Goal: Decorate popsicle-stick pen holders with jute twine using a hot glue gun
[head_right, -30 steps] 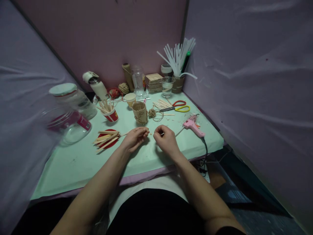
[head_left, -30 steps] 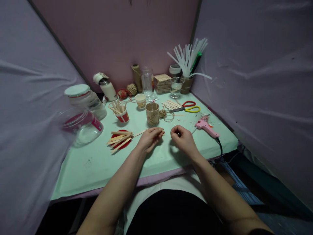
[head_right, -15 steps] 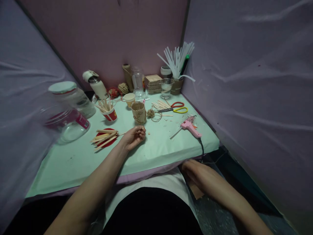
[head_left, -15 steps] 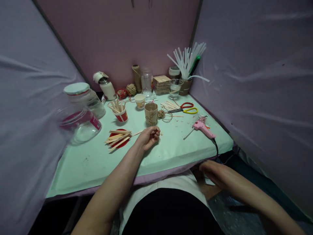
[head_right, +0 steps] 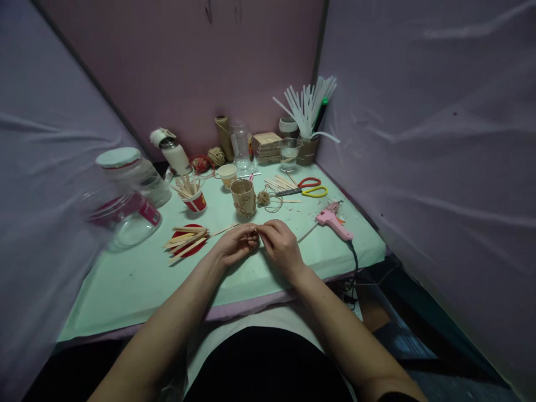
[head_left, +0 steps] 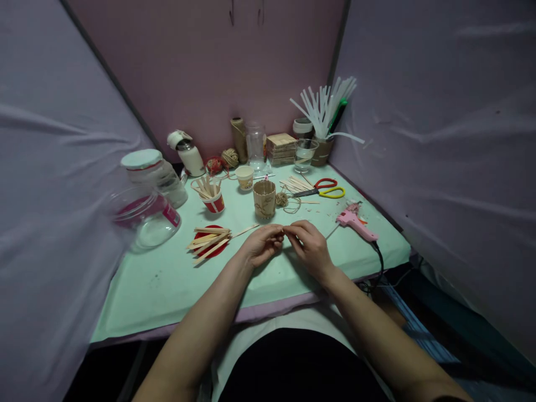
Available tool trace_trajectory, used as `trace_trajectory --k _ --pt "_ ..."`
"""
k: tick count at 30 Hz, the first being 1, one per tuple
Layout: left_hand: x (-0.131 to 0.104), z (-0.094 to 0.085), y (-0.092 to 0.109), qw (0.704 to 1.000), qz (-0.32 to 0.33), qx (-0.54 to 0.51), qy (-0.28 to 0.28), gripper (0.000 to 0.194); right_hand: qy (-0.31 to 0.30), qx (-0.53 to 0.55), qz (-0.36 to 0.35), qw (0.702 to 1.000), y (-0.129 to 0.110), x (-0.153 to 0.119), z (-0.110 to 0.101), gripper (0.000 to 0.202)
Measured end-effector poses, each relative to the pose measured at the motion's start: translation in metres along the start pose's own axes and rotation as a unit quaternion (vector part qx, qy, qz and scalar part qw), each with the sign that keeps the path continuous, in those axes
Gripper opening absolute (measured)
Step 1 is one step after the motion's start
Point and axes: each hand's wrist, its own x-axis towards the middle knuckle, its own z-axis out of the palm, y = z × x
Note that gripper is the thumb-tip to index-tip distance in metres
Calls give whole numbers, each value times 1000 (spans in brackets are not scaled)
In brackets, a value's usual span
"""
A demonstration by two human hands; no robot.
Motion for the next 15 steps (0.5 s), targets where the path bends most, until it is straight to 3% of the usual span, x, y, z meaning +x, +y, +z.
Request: trace_trajectory --k 7,12,15 --pt "1 -1 -1 996 20 81 0 34 -8 -15 -9 1000 0 1 -2 15" --pt "0 -1 -3 972 66 226 28 34 -31 -21 125 991 3 3 -1 21" --pt "2 1 -5 925 123 350 81 21 -72 -50 178 980 12 8 -8 19"
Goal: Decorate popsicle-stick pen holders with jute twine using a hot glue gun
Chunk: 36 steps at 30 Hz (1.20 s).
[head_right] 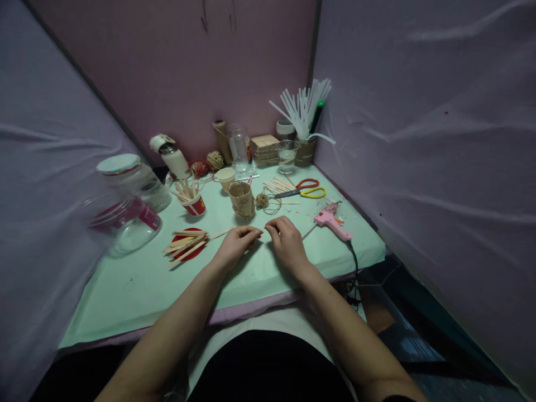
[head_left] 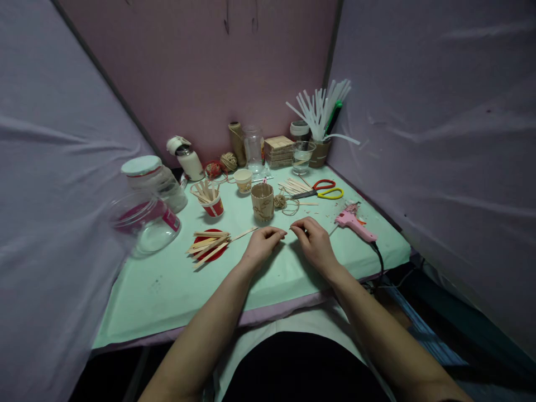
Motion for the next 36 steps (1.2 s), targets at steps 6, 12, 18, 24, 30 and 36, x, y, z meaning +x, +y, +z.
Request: trace_trajectory --k 6,12,18,24,30,36 --pt "9 8 2 960 74 257 78 5 -159 -95 48 981 5 16 -15 15" --pt "14 14 -6 917 86 385 60 11 -230 -186 74 952 -6 23 -10 17" --pt "15 12 -8 905 98 412 46 10 -211 -206 80 952 -10 23 -10 18" --pt "15 12 -5 921 95 373 55 15 -138 -192 82 968 -2 17 -38 21" --pt "14 9 -1 959 91 259 65 20 13 -196 72 978 49 0 -83 21" --pt "11 7 3 997 40 62 36 10 -10 -334 162 928 88 -18 -101 44"
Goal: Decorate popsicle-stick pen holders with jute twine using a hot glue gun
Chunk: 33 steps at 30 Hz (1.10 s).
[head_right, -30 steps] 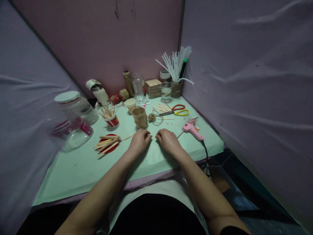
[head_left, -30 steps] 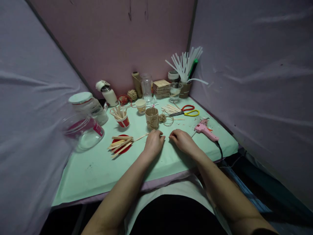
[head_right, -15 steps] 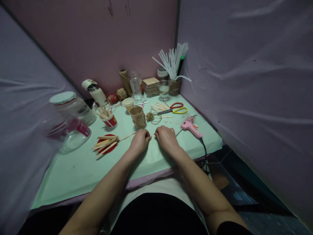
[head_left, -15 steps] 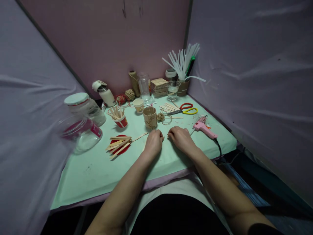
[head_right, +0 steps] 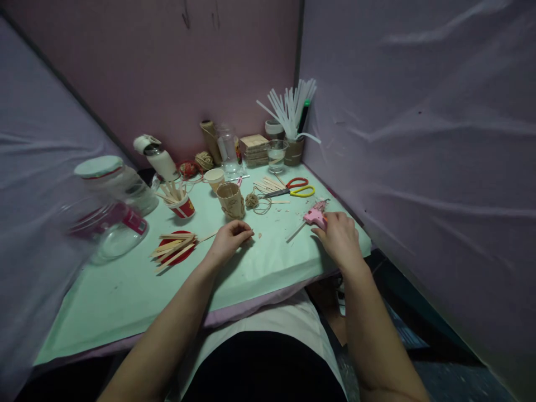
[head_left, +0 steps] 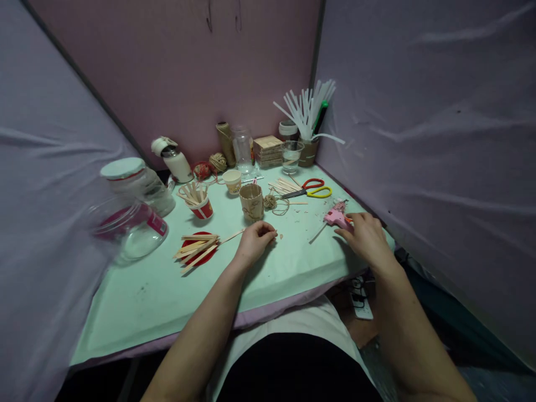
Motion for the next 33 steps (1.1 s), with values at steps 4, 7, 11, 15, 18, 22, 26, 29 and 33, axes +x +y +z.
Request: trace_trajectory --k 4,7,11,15,18,22,26,29,33 --pt "-2 -1 0 993 -37 -111 -13 26 -47 -12 -3 999 7 5 9 46" --pt "-2 -2 -1 985 -57 -162 -12 32 -40 -9 -17 999 9 12 17 45" --pt "-1 -4 -2 978 -69 -198 -12 33 -27 15 -5 999 12 18 25 40" --pt "-2 -4 0 971 -77 -224 -10 36 -20 52 7 998 12 19 27 38" --pt "-3 -4 3 967 -87 -240 0 35 -7 79 -1 997 9 13 21 41" --pt "-3 -5 3 961 -100 -256 4 34 0 237 8 971 -8 -8 4 46" --pt "-3 -6 4 955 -107 -277 1 35 -74 493 77 863 -46 -37 -14 55" --pt "-3 -7 6 950 -107 -294 8 37 -107 565 79 814 -74 -56 -19 59" --pt "-4 -7 8 946 -103 -307 21 42 -111 589 68 798 -92 -69 -16 61"
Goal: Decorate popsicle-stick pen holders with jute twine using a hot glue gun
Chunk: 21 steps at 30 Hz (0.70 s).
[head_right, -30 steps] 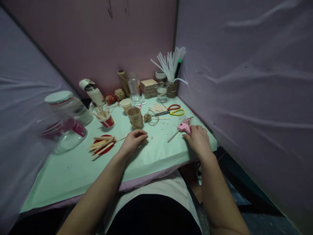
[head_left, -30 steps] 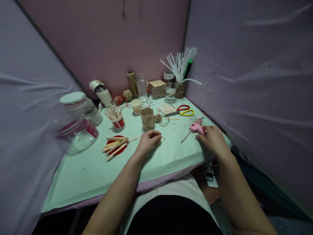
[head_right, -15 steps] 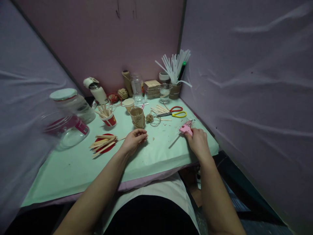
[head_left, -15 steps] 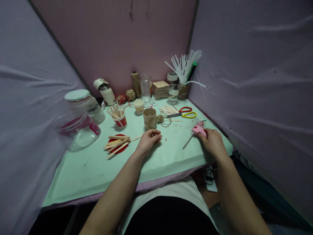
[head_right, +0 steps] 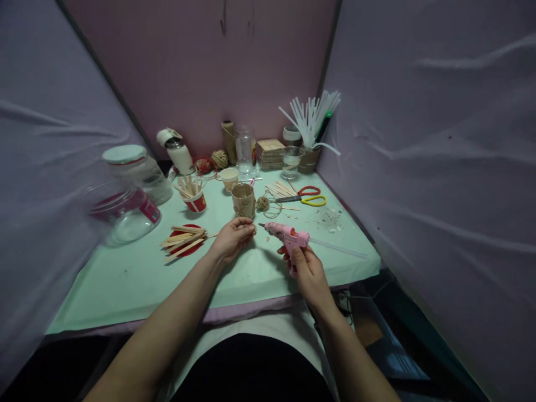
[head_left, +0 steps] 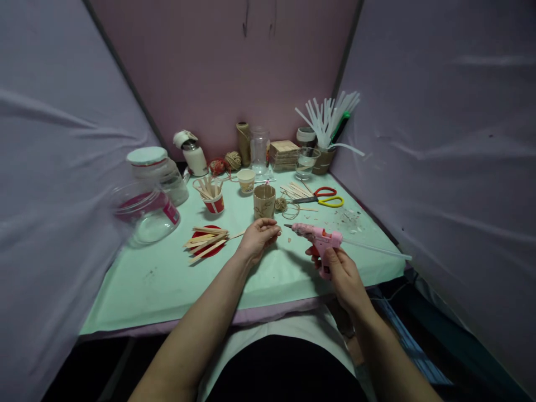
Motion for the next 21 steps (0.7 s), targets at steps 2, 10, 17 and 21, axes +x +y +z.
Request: trace_trajectory --k 2,10,17,21 --pt "0 0 0 1000 3 -4 2 44 -3 -10 -16 1000 1 -1 2 60" --pt "2 0 -1 1000 18 -7 4 48 -5 -37 -37 999 1 -3 2 58" --pt "2 0 -1 1000 22 -7 3 48 -6 -33 -28 999 1 -4 3 58" --pt "2 1 -1 1000 19 -8 1 46 -8 -29 -21 999 -1 -5 2 57"
